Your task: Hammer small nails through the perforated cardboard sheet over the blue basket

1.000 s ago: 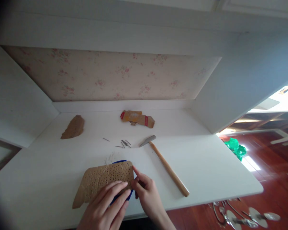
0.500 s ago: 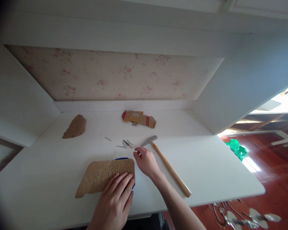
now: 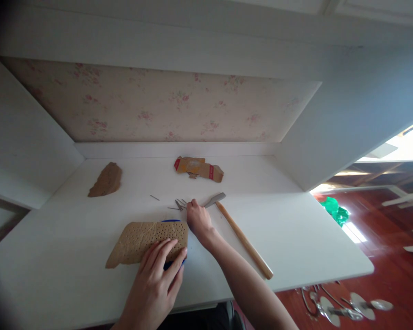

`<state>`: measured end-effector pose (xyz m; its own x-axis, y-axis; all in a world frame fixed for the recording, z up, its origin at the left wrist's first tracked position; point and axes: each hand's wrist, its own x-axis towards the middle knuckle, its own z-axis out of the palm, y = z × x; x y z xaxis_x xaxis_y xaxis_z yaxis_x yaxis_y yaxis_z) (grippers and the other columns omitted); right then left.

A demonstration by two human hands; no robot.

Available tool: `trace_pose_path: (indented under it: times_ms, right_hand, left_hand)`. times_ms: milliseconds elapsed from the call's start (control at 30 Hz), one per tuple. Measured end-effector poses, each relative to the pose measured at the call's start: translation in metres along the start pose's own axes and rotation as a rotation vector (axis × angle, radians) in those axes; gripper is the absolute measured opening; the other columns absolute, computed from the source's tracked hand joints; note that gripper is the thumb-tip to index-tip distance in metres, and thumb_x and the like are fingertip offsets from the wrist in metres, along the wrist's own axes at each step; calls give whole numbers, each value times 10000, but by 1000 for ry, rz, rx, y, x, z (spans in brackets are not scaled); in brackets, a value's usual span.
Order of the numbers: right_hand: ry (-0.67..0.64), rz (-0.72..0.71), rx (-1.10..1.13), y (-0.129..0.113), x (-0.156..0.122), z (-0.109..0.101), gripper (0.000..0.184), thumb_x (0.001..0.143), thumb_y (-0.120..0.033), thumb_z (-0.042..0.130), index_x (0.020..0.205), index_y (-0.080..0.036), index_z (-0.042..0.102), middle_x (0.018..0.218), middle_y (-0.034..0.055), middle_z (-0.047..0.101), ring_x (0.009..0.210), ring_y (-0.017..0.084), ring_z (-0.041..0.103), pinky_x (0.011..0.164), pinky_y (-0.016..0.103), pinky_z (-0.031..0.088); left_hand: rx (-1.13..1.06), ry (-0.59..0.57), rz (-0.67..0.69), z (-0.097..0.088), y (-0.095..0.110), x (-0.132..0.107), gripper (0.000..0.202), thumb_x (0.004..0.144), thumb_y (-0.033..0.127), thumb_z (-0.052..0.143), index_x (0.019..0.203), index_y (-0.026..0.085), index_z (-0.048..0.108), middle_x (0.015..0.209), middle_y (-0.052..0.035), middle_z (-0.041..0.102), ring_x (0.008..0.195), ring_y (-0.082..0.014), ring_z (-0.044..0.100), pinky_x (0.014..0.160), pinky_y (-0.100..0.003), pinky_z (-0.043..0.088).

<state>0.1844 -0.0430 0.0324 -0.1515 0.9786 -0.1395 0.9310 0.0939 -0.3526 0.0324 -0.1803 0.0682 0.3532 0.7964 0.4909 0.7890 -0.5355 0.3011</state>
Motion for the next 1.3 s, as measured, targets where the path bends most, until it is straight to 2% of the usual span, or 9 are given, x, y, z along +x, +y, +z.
trace_pose_path:
  times_ms: [133, 233, 367, 467, 533, 633, 800, 1100, 1300]
  right_hand:
    - [19, 32, 33, 5, -14, -4, 218, 962, -275, 626, 1144, -156, 626, 1139, 62, 659, 906, 192, 675, 782, 381, 576]
    - [61, 50, 153, 12, -28, -10, 197, 982, -283, 587, 1120, -148, 623, 995, 37, 680, 823, 178, 676, 766, 381, 566]
    - [154, 40, 445, 19, -49, -20, 217, 1014, -203, 448, 1171, -177, 594, 906, 23, 676, 800, 180, 669, 776, 371, 541]
    - [163, 44, 734, 21, -67, -27, 243, 1005, -234, 384, 1038, -188, 620, 887, 32, 680, 638, 144, 643, 631, 298, 544]
    - [146, 51, 924, 21, -78, -29, 244, 993, -312, 413, 1061, -182, 607, 959, 57, 699, 585, 134, 638, 557, 285, 551]
    - [152, 57, 1124, 19, -92, -28, 276, 921, -372, 573, 1129, -194, 613, 1094, 83, 707, 731, 167, 686, 615, 294, 579]
    - [203, 147, 1280, 8, -99, -12, 253, 820, -325, 734, 1031, -203, 665, 1060, 66, 730, 868, 184, 686, 735, 294, 566]
    - [180, 231, 1506, -9, -103, -13, 315, 702, -216, 801, 988, -188, 671, 1033, 52, 759, 751, 137, 694, 700, 247, 560]
    - [200, 303, 1544, -11, -101, -15, 332, 673, -180, 783, 989, -175, 681, 1005, 65, 777, 830, 177, 715, 741, 271, 569]
  left_hand:
    - [25, -18, 39, -1, 0, 2, 341, 930, 170, 506, 1218, 243, 674, 1295, -76, 634, 1194, -271, 576, 1027, -469, 477]
    - [42, -18, 56, -1, 1, 3, 365, 931, 151, 490, 1239, 246, 661, 1298, -63, 642, 1196, -263, 578, 1031, -459, 469]
    - [41, -19, 64, 1, 3, 2, 393, 940, 137, 467, 1272, 254, 641, 1312, -48, 640, 1207, -254, 573, 1033, -446, 456]
    - [19, -18, 44, 3, 3, 1, 368, 957, 159, 469, 1266, 249, 646, 1309, -43, 644, 1217, -252, 564, 1048, -443, 431]
    - [7, -5, 38, 4, 4, 1, 352, 964, 174, 477, 1261, 252, 650, 1301, -42, 650, 1207, -252, 568, 1052, -445, 417]
    - [-7, 25, 24, 3, 6, 5, 319, 961, 192, 513, 1237, 249, 662, 1255, -42, 675, 1153, -245, 596, 1040, -439, 413]
    - [-26, 74, -5, 6, 10, 8, 280, 940, 163, 556, 1193, 194, 672, 1195, -67, 698, 1088, -239, 629, 1004, -418, 444]
    - [-30, 39, -31, 11, 9, -1, 341, 929, 116, 536, 1251, 176, 630, 1246, -104, 647, 1186, -268, 577, 1094, -501, 422]
    - [-23, 75, -25, 11, 10, -1, 339, 925, 112, 524, 1234, 188, 643, 1246, -104, 656, 1203, -269, 576, 1105, -515, 417]
